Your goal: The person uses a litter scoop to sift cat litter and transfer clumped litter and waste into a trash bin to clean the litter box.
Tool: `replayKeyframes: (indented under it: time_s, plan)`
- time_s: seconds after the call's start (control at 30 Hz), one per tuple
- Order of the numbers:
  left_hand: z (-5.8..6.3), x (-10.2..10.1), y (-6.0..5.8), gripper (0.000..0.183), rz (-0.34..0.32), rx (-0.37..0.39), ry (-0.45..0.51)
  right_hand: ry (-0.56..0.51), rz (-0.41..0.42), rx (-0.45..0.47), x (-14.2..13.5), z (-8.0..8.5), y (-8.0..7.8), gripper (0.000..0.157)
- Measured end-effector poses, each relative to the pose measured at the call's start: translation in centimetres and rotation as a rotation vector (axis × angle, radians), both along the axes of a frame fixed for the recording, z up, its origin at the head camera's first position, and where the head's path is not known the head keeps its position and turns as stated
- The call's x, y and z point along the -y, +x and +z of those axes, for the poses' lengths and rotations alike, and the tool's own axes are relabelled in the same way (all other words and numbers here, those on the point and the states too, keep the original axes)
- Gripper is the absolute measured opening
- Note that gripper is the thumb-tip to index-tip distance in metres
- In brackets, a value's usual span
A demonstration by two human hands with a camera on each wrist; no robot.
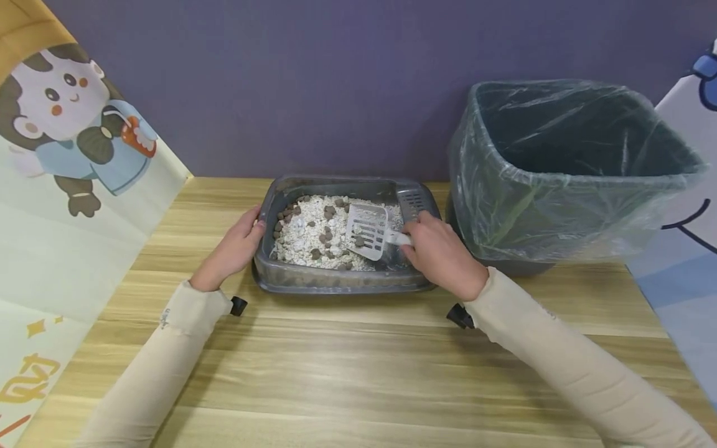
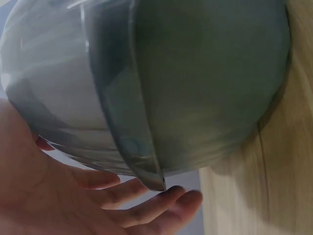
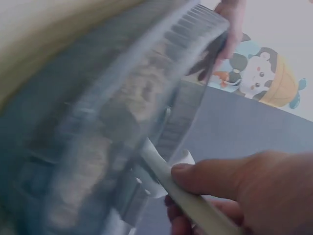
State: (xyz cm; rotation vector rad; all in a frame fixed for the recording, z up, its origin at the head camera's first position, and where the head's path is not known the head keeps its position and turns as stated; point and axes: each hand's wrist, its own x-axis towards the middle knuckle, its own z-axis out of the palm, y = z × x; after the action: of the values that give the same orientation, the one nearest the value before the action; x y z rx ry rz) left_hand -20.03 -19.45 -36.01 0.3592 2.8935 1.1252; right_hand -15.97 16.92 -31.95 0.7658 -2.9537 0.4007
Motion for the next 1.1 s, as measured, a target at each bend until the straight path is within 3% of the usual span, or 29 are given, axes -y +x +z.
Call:
replayKeyframes:
  time_s: [0.2,0.4,0.5,0.7,0.93,1.1]
  plan:
    - [0.2,-0.3,-0.1,0.056,-0.017,-0.003,0.033,0.004,0.018,0.006,0.1,2.4,0.1,0.032]
    - [-0.1,-0.5,-0.2,0.055,-0.037,-0.008,0.066,0.184,0.048,0.18,-0.8,4.2,0.3,0.038]
    - [-0.2,-0.6,-0.2,0.054,-0.036,-0.022,0.069,0.218,0.096,0.237,-1.0,4.4,0.2,0.035]
    - [0.0,-0.7,-0.4,0.053,-0.023,-0.039,0.085,0.187,0.176,0.207,-0.6,3.7,-0.3,0.038]
    - [-0.4,-0.1,-0.7,0.046,0.017,-0.023,0.114,0.154,0.203,0.139,0.8,1.2,-1.5,0.04]
    - [-0.8,0.1,-1.1,0.043,0.004,-0.01,0.119,0.059,0.147,0.194,1.7,-1.1,-2.9,0.034]
